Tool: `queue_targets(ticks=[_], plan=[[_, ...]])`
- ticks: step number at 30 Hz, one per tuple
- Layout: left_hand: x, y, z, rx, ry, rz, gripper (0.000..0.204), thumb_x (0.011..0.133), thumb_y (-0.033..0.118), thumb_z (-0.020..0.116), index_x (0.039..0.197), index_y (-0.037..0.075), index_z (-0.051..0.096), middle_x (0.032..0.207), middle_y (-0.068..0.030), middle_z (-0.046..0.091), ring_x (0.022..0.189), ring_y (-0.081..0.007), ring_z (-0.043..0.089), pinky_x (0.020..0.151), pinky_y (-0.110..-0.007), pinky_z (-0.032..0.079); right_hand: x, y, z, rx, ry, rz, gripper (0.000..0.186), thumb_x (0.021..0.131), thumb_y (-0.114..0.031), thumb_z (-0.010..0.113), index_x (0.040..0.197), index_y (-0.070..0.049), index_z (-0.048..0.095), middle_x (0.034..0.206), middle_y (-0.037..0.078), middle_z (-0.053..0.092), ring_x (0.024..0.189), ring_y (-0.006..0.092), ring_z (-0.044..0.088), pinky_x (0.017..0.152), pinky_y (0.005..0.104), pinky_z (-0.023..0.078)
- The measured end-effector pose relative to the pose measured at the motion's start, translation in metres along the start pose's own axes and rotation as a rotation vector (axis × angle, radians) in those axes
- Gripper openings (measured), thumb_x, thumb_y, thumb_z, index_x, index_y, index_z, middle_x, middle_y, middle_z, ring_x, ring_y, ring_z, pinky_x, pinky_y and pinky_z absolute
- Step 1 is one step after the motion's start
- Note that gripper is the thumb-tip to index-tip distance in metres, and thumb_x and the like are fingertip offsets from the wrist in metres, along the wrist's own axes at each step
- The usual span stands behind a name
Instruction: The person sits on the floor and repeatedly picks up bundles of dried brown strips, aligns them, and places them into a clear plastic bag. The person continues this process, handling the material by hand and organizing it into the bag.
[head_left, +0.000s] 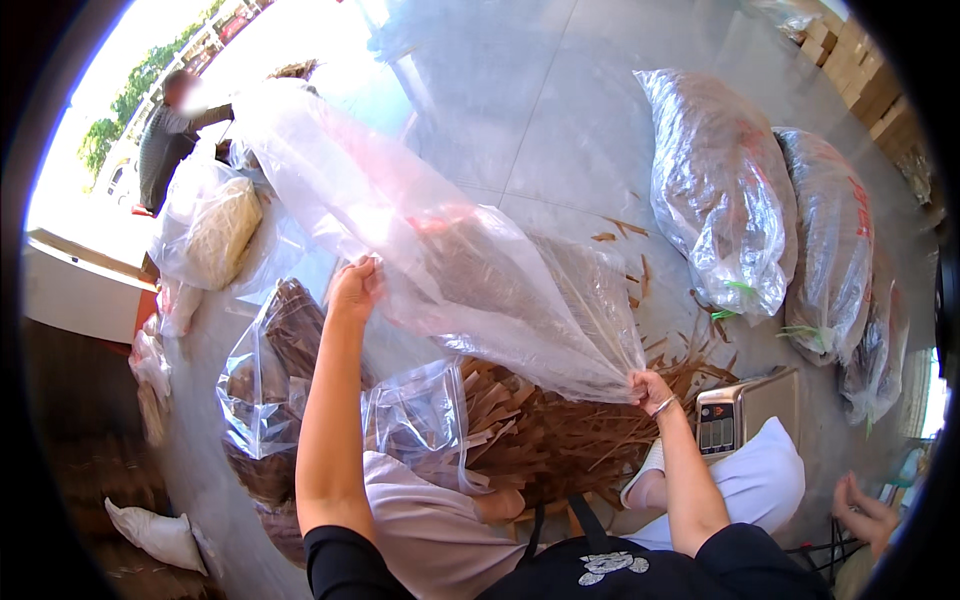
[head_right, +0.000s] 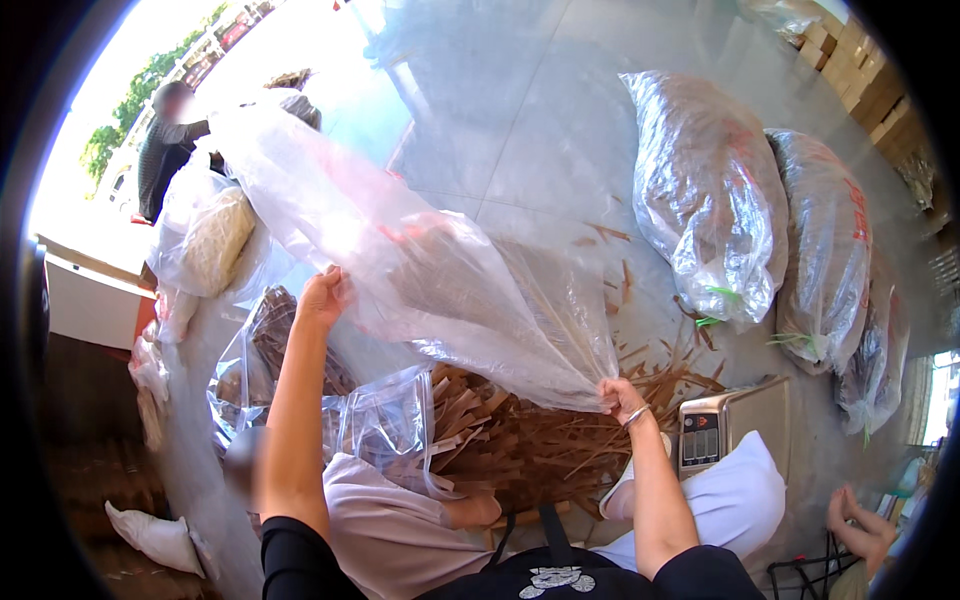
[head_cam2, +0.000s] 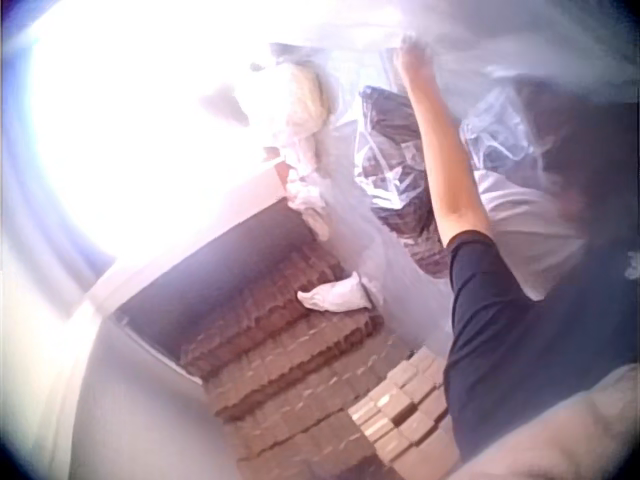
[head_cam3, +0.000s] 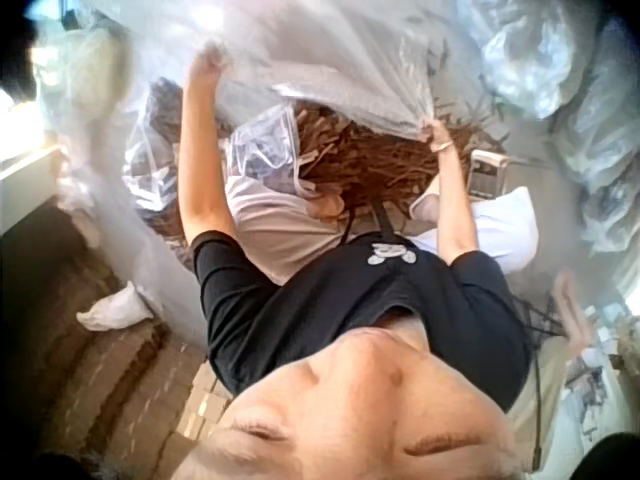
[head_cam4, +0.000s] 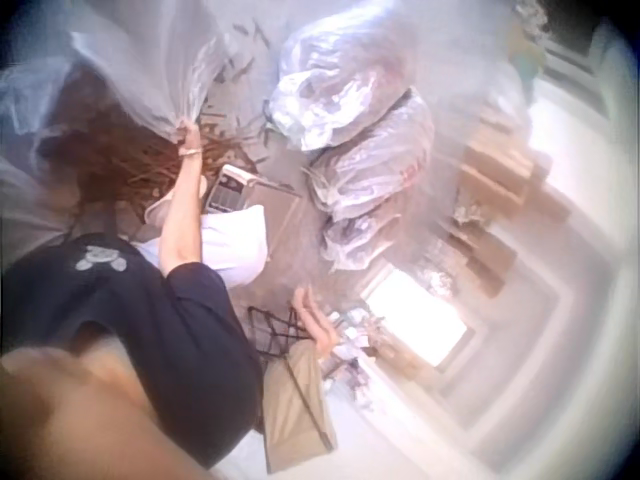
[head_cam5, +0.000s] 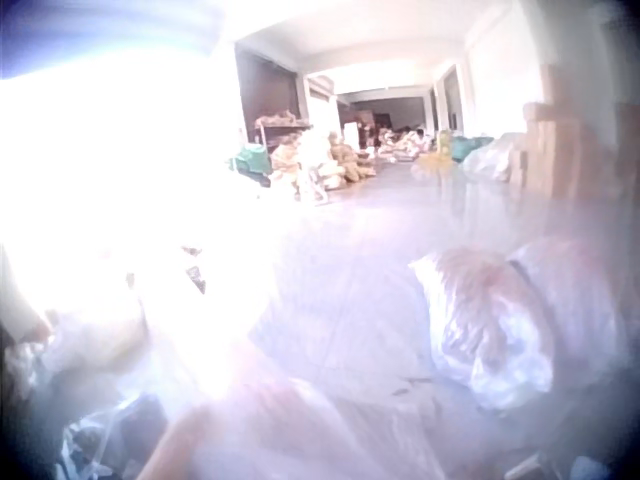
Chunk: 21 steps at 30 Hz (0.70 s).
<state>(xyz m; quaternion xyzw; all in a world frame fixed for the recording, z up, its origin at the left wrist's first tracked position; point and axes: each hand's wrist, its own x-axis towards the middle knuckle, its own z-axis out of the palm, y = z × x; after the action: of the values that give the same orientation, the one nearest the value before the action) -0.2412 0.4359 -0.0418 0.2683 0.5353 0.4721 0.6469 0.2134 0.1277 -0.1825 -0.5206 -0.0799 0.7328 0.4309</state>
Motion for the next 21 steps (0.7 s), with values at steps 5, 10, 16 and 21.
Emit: queue_targets(ticks=[5,10,16,21], plan=[[-0.114,0.06,0.127,-0.208,-0.35,0.105,0.019,0.087,0.002,0.049,0.106,0.004,0.054,0.094,-0.0046,0.057,0.082,-0.0175,0.056,0.069,-0.041,0.051,-0.014,-0.015,0.022,0.012,0.638,-0.312,0.011,0.068,-0.016,0.054,0.061,-0.008,0.054,0.052,-0.001,0.043,0.039,0.0108,0.038,0.036,0.0225,0.034],[-0.205,0.086,0.199,-0.313,-0.691,0.204,0.02,0.088,0.006,0.051,0.108,0.007,0.053,0.093,-0.0031,0.057,0.086,-0.0185,0.056,0.081,-0.046,0.047,-0.025,-0.017,-0.013,-0.064,0.866,-0.671,0.011,0.071,-0.013,0.057,0.066,-0.003,0.056,0.06,0.002,0.051,0.045,0.0134,0.045,0.045,0.0274,0.042],[-0.316,0.114,0.256,-0.29,-1.052,0.294,0.03,0.086,0.007,0.052,0.115,0.007,0.048,0.096,-0.0041,0.058,0.097,-0.0236,0.057,0.096,-0.058,0.038,-0.082,-0.054,0.034,-1.052,0.946,-0.996,0.1,0.059,-0.04,0.077,0.133,0.004,0.026,0.131,0.025,0.036,0.124,0.0364,0.032,0.103,0.0434,0.026],[-0.389,0.12,0.272,-0.312,-1.185,0.291,0.031,0.086,0.006,0.047,0.117,0.005,0.045,0.108,-0.0104,0.057,0.11,-0.0285,0.053,0.1,-0.062,0.032,-0.171,-0.106,0.102,-1.214,0.689,-1.282,0.138,0.045,-0.06,0.08,0.14,0.002,0.001,0.144,0.028,0.007,0.135,0.0407,0.006,0.11,0.0445,0.011]])
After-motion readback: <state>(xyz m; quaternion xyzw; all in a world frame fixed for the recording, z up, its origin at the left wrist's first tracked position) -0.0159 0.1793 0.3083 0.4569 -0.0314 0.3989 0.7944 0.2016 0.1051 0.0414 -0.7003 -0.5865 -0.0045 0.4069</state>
